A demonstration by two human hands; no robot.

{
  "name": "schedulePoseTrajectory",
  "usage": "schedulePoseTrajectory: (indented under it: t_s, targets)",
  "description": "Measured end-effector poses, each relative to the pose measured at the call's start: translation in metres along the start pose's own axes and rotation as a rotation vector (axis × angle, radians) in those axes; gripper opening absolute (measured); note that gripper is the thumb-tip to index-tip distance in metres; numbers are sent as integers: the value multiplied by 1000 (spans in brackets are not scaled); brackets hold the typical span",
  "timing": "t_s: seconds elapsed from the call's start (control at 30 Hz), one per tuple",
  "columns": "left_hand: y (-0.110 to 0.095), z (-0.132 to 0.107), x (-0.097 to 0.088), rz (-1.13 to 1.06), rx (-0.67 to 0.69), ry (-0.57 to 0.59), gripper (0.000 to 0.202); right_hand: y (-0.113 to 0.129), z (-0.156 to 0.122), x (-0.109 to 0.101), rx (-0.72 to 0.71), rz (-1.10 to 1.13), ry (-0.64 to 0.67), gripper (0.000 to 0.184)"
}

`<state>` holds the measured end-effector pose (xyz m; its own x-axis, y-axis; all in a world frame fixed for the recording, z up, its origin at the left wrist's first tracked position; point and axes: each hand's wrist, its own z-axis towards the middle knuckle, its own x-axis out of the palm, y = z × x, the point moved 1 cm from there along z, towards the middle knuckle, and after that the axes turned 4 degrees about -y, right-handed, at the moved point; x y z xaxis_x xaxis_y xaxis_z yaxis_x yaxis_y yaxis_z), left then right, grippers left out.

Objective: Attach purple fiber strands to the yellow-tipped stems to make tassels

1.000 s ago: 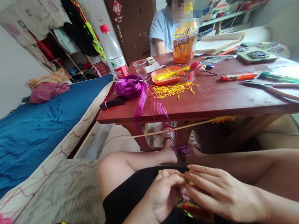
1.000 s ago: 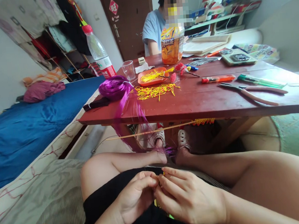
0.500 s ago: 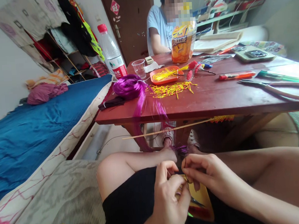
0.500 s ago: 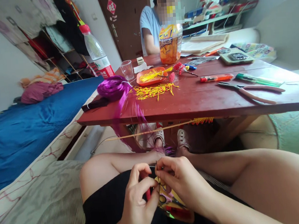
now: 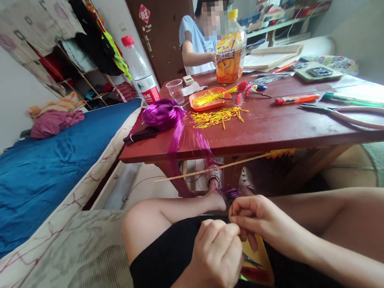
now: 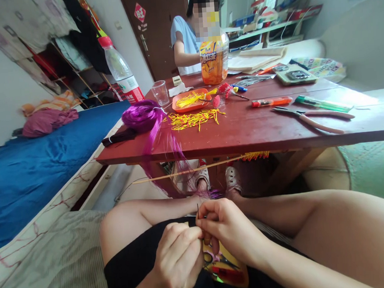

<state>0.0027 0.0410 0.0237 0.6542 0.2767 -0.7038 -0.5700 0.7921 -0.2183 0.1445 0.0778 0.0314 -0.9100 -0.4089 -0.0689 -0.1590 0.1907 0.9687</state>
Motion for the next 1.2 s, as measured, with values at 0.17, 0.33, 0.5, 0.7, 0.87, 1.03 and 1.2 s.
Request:
schedulePoseTrajectory:
  t_s: [0.17,0.33,0.5,0.7,0.87,1.03,1.2]
  targets:
    - [7,19,-2,-486,-785,179,18,11,-13,-8,-806,-757,-137,22]
    - [15,23,6,-1234,-1547,246,8,4,-25,-15,-1361,-1103,-109,35]
    - [11,22,7,-1212,-1508,232,10,0,-23,-14,-1217,-965,-81,45]
    - [-1,15,-4,-313,-500,22,16,5,-8,-9,-322,-351,-50,25]
    - [0,8,-4,-23,81,-79,11,0,3,-5,45,206,107,36]
    - [4,17,-8,-63,-16,-3,13,2,0,-6,-20,176,13,32]
    - [3,20,-10,-56,-4,-24,12,6,-2,-6,-24,199,-17,32]
